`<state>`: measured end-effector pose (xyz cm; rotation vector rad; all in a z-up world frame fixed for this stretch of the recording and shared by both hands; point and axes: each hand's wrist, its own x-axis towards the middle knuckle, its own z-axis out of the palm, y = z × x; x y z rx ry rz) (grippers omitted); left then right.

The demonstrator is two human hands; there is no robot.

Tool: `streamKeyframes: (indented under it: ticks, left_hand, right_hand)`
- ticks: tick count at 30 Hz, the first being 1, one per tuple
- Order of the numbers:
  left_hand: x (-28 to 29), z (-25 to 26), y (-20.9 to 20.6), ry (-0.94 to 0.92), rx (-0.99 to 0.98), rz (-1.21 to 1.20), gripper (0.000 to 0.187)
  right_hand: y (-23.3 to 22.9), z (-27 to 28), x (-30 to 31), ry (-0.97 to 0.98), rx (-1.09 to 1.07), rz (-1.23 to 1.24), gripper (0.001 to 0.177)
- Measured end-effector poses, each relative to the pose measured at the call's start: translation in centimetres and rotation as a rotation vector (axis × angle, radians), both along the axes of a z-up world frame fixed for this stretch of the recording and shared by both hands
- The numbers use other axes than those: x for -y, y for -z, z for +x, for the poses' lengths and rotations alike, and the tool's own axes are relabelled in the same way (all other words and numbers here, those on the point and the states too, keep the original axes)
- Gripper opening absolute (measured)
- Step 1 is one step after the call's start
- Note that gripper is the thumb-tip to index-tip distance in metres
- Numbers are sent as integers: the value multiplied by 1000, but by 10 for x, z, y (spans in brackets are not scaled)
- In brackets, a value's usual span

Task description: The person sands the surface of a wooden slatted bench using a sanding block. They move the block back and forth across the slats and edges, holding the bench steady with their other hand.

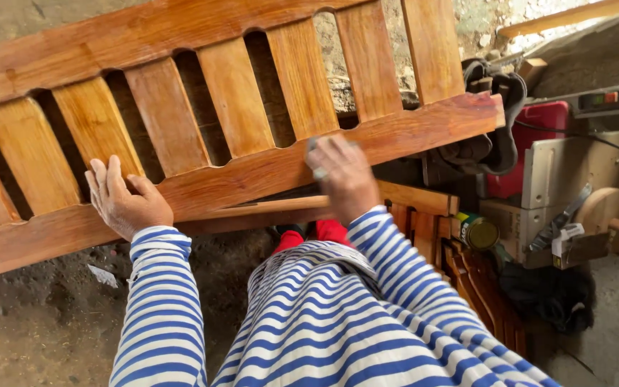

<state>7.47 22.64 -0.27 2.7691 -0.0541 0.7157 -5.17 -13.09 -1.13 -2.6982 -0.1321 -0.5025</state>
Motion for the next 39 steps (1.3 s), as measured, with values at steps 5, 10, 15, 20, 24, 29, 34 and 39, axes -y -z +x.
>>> streamKeyframes:
  ticks: [5, 10, 15, 20, 24, 29, 34, 39]
  left_hand:
    - [9, 0, -14, -5, -94, -60, 38]
    - [12, -2, -19, -29, -110, -82, 36]
    - [16, -3, -20, -33, -91, -89, 35]
    - [16, -5, -21, -2, -78, -63, 36]
    - [12, -4, -18, -10, -77, -75, 36]
    - [10, -5, -15, -7, -60, -74, 34]
    - [8, -4, -11, -13, -38, -75, 35]
    - [10, -3, -17, -2, -53, -69, 38]
  right_hand:
    - [-62, 10, 122, 137, 131, 18, 27]
    - [9, -21, 197, 482, -9, 14, 35]
    - [-26, 7, 83, 287, 101, -39, 32]
    - [-18, -5, 41, 85, -116, 125, 35]
    - [-41, 9, 136, 83, 132, -245, 19]
    - [3, -24, 213, 474, -3, 13, 29]
    - [-55, 26, 107, 266, 146, 44, 17]
    - [-44, 3, 85, 173, -45, 141, 29]
